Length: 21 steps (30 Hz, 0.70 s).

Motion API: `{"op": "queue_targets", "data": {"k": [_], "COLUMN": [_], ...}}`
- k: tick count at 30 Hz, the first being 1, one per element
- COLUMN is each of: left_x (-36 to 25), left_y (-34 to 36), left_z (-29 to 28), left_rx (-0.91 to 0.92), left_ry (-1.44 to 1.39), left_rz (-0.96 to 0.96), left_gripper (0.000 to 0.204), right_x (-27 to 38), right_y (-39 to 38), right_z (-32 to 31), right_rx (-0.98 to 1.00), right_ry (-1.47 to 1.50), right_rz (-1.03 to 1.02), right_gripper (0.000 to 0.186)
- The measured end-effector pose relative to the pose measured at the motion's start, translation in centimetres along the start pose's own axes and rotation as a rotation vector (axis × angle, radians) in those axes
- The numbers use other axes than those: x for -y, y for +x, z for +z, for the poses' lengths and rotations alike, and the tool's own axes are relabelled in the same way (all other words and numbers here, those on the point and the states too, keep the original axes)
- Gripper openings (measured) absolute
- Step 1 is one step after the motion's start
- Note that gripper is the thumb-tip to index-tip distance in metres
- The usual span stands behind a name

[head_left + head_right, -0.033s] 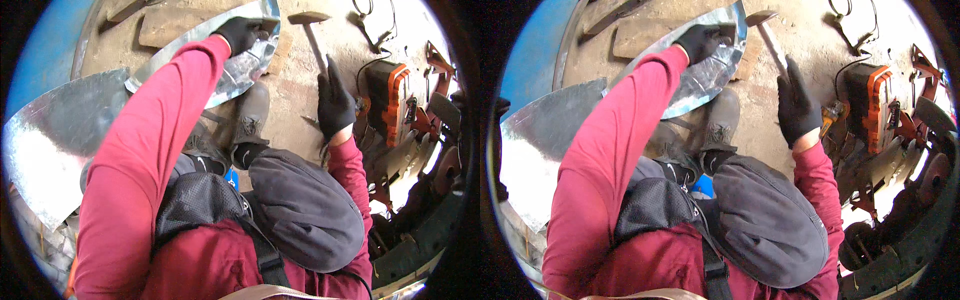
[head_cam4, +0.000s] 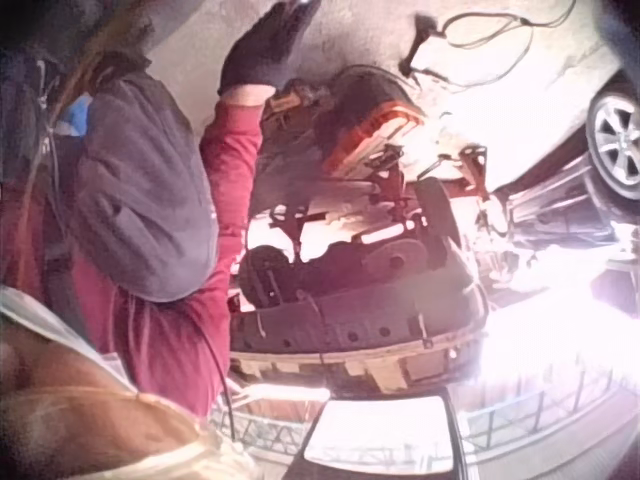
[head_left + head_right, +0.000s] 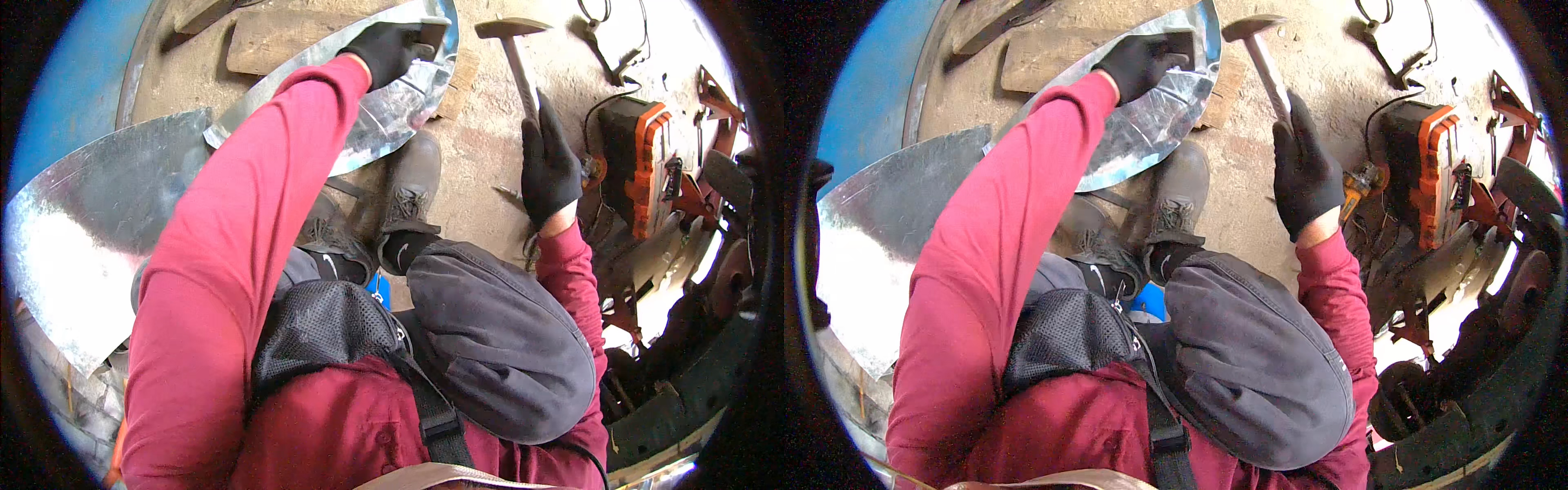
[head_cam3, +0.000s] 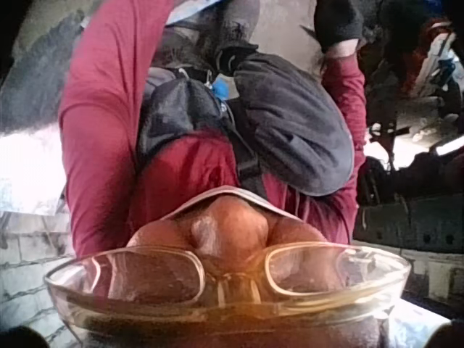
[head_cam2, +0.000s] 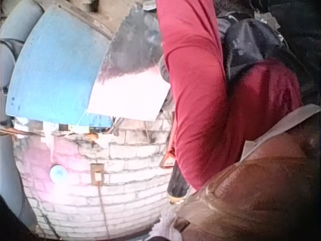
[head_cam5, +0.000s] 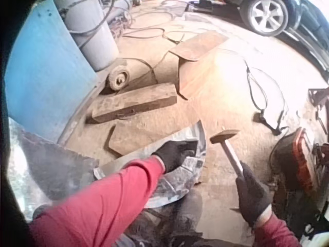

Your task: The person uses a hammer and a metal chisel to shape a curved metal sheet. They repeatedly strike the chisel against the metal to create indentations and adjust the sheet's curvature.

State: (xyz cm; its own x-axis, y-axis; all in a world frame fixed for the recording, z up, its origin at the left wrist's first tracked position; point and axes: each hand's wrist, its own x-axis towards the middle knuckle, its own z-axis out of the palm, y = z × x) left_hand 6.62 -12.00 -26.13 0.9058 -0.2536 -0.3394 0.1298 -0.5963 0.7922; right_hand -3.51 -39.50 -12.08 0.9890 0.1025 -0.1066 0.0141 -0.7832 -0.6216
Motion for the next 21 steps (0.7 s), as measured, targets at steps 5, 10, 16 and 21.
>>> {"op": "queue_targets", "data": {"k": [5, 10, 16, 21], "left_x": [0.9, 4.8, 4.2, 8.9], "left_y": [-3.4, -6.9, -9.3, -12.1], "left_z": [-5.7, -5.7, -5.1, -9.7], "left_rx": [-0.052, -0.132, -0.074, -0.22], "left_ry": [-0.007, -0.09, -0.004, -0.493], "left_rz": [-0.067, -0.161, 0.01, -0.068], "left_gripper": [0.044, 0.041, 0.035, 0.022], "right_x": [-3.8, -5.8, -7.6, -14.5], "right_y": [-1.4, -3.2, -5.2, -8.9], "right_z": [1.6, 4.1, 5.1, 8.4], "right_rx": [0.057, 0.047, 0.038, 0.052], "right_ry": [0.12, 0.238, 0.416, 0.556], "right_rz": [0.264, 0.301, 0.563, 0.833], "right_gripper": [0.045, 0.047, 0.039, 0.043]}}
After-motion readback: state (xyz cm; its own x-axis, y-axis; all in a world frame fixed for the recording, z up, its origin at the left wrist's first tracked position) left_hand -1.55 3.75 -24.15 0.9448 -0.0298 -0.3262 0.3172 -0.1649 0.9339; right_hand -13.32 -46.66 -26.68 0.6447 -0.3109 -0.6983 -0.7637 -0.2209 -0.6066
